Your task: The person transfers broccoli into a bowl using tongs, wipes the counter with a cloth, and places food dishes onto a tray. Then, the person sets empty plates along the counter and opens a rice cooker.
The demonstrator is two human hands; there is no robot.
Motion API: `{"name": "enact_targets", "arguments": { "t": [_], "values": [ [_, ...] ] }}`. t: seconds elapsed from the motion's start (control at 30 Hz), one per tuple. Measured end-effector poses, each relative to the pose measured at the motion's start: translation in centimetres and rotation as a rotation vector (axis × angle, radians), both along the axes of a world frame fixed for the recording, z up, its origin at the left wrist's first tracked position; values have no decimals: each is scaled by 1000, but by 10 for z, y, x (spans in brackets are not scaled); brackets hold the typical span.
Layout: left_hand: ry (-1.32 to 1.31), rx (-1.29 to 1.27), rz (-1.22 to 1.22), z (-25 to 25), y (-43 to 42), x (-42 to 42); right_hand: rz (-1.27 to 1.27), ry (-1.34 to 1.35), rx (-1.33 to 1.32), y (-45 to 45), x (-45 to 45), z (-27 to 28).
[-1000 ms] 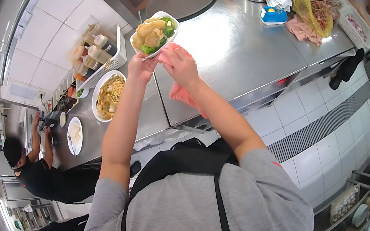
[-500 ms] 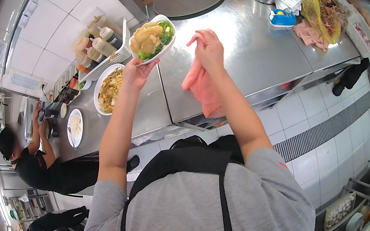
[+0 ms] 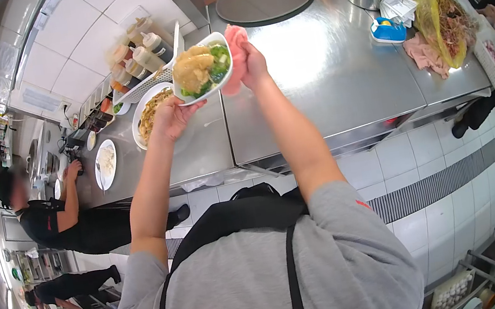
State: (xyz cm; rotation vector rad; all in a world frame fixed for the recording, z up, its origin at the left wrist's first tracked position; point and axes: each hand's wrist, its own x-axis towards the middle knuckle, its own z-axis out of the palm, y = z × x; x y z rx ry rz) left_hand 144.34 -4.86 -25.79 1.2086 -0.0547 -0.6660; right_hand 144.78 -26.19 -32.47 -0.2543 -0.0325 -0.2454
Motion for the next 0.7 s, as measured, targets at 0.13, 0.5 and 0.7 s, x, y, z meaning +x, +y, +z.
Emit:
{"name": "enact_targets", "arguments": {
  "t": [0.13,0.5,0.7],
  "values": [
    [-15,-12,38,-9,-6,-16,163,-101,27,13,31,-4],
    [-27,-23,297,-42,-34,-6,-199,10,251,59,-5,-29],
    [-71,-44,326,-55,-69,-7,-517,183,258,53,-21,-19]
  ]
}}
